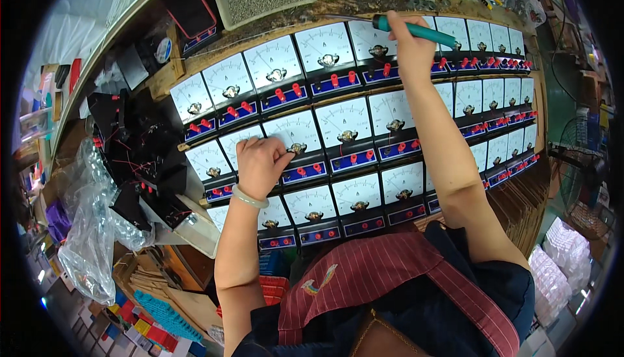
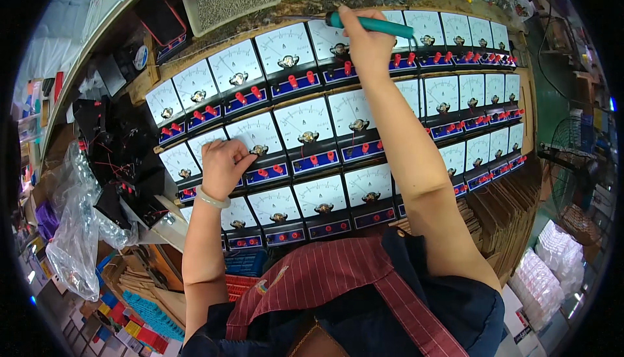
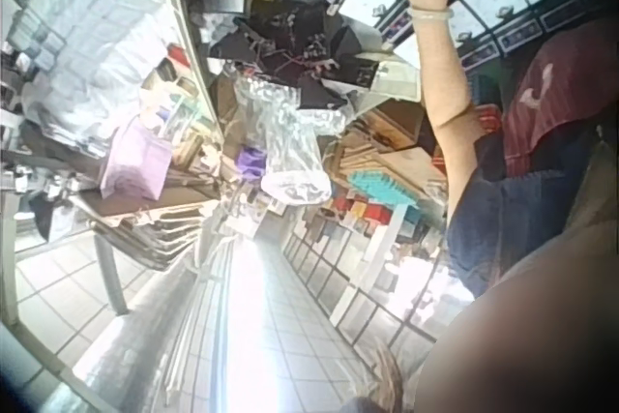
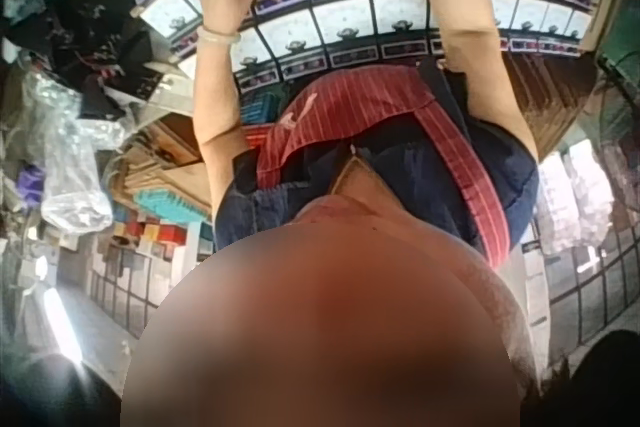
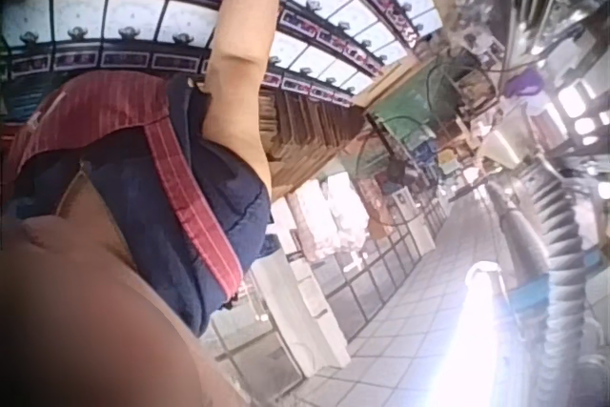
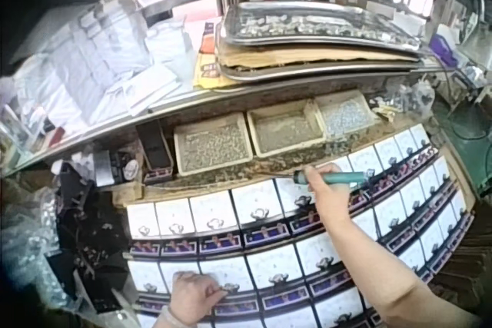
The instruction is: Soldering electrical wires to a series of analog meter panels on a workbench.
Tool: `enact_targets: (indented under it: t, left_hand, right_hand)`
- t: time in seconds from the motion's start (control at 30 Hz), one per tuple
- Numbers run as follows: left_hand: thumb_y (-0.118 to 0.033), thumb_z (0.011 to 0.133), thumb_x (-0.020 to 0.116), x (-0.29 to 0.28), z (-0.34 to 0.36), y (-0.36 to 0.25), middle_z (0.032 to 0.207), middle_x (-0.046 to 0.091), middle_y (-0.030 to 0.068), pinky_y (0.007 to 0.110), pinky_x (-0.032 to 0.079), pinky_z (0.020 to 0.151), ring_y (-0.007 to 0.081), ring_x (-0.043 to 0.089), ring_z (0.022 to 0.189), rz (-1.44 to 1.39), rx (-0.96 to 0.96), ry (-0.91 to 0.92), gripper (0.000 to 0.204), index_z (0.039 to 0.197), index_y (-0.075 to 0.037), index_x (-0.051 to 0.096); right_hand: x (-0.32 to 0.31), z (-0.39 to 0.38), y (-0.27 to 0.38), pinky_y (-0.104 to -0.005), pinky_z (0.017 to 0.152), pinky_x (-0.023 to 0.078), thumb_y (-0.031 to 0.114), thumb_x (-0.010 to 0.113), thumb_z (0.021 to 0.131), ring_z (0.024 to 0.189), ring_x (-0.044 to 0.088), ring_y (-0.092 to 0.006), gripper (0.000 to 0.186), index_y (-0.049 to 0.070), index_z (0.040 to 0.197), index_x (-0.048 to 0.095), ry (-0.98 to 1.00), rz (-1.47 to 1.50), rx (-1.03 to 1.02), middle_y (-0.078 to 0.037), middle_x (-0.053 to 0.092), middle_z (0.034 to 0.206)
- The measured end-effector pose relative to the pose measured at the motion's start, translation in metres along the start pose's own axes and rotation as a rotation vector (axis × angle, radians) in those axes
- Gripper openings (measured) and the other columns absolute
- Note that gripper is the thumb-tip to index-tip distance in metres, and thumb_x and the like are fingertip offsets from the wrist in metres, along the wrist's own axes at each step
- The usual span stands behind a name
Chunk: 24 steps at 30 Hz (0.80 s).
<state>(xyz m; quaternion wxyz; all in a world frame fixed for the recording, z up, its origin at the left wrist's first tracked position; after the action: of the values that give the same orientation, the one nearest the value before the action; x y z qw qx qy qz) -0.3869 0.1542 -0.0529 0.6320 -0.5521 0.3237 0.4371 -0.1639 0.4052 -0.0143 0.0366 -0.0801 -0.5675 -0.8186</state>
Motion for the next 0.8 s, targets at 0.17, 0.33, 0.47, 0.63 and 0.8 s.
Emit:
enact_targets:
  t: [0.17,0.33,0.47,0.63,0.8]
  left_hand:
    - [-0.020,0.066,0.078,0.003,0.002,-0.004,0.056,0.054,-0.0007,0.036,0.035,0.071,0.0214,0.052,0.062,0.033,-0.045,-0.025,0.026,0.063,-0.013,0.053]
    - [-0.020,0.067,0.078,0.002,0.005,-0.003,0.055,0.053,-0.0016,0.035,0.035,0.072,0.0192,0.051,0.061,0.022,-0.053,-0.035,0.024,0.063,-0.012,0.055]
    - [-0.019,0.067,0.078,0.001,0.010,0.000,0.055,0.053,-0.0016,0.035,0.035,0.073,0.0192,0.050,0.060,0.008,-0.055,-0.033,0.024,0.063,-0.012,0.055]
    - [-0.019,0.067,0.078,0.003,0.009,0.001,0.056,0.053,-0.0012,0.035,0.035,0.074,0.0194,0.050,0.061,0.005,-0.063,-0.030,0.024,0.063,-0.012,0.055]
    - [-0.019,0.066,0.078,0.002,0.008,-0.001,0.056,0.054,-0.0007,0.036,0.034,0.074,0.0200,0.051,0.062,-0.004,-0.073,-0.029,0.025,0.063,-0.012,0.054]
  right_hand:
    - [0.029,0.015,-0.010,-0.0229,0.053,0.042,0.021,0.075,0.078,0.056,0.055,-0.0084,0.026,0.003,0.074,0.056,0.067,0.030,0.022,-0.004,0.060,0.063]
    - [0.036,0.023,-0.017,-0.0212,0.044,0.029,0.024,0.075,0.078,0.050,0.044,-0.0042,0.027,0.007,0.069,0.055,0.094,-0.030,0.072,-0.001,0.056,0.059]
    - [0.038,0.026,-0.017,-0.0209,0.045,0.029,0.024,0.075,0.078,0.050,0.045,-0.0043,0.027,0.008,0.069,0.055,0.094,-0.035,0.082,-0.001,0.056,0.059]
    - [0.039,0.026,-0.020,-0.0211,0.047,0.031,0.022,0.075,0.078,0.052,0.047,-0.0053,0.027,0.008,0.069,0.054,0.117,-0.030,0.116,-0.001,0.056,0.059]
    - [0.038,0.028,-0.027,-0.0219,0.049,0.036,0.022,0.075,0.078,0.053,0.051,-0.0068,0.027,0.005,0.071,0.055,0.142,-0.023,0.085,-0.003,0.058,0.060]
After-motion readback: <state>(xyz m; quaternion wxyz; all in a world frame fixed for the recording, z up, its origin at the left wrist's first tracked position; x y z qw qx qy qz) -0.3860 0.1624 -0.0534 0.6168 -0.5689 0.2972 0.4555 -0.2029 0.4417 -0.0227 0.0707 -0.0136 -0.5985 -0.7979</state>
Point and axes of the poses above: each hand's wrist, its own z-axis towards the middle knuckle, its own x-axis out of the palm, y = z × x, the point moved 2 cm from there along z, towards the middle knuckle
